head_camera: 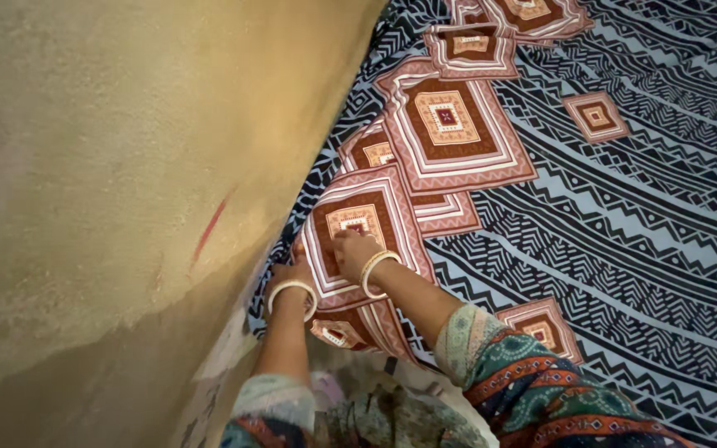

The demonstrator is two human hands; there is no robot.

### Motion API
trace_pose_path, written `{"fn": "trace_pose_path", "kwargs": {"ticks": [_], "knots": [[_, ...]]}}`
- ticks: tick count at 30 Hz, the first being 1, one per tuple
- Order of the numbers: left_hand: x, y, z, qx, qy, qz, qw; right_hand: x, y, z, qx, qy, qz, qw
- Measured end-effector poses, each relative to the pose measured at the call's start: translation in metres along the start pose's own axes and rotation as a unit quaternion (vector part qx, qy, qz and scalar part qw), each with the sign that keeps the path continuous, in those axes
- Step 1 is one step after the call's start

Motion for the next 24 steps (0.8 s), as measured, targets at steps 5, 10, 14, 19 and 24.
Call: {"fn": "trace_pose_path", "kwargs": {"ticks": [5,10,14,19,24], "knots": [[0.002,0.013,0.027,-0.191,-0.102,0.087,0.972,0.001,0.013,0.008,-0.054,-0.054,0.045,0.996],[-0.022,0.055,0.054,-0.511,-0.150,0.215,0.818,0.031,0.029,0.030,-0.126,-0.048,0.150,0.980],[-0.055,0.102,0.066,-0.591,-0.201,0.089,0.776,0.054,0.065,0.063,-0.263,0.001,0.155,0.952],[-0.077,0.125,0.071,-0.611,-0.237,0.007,0.755,0.049,0.095,0.104,-0.303,0.007,0.143,0.942],[-0.073,0.083,0.078,-0.525,-0.239,0.100,0.811,0.035,0.100,0.131,-0.208,-0.032,0.142,0.967]]}}
Point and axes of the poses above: each hand's wrist, its own y-axis away from the middle knuckle, its own x-axis out of the back of the hand, z = x × y, the point moved 1 cm from there along -y, towards the middle knuckle, and after that the axes turned 15 degrees about z, right-handed, at the moved point
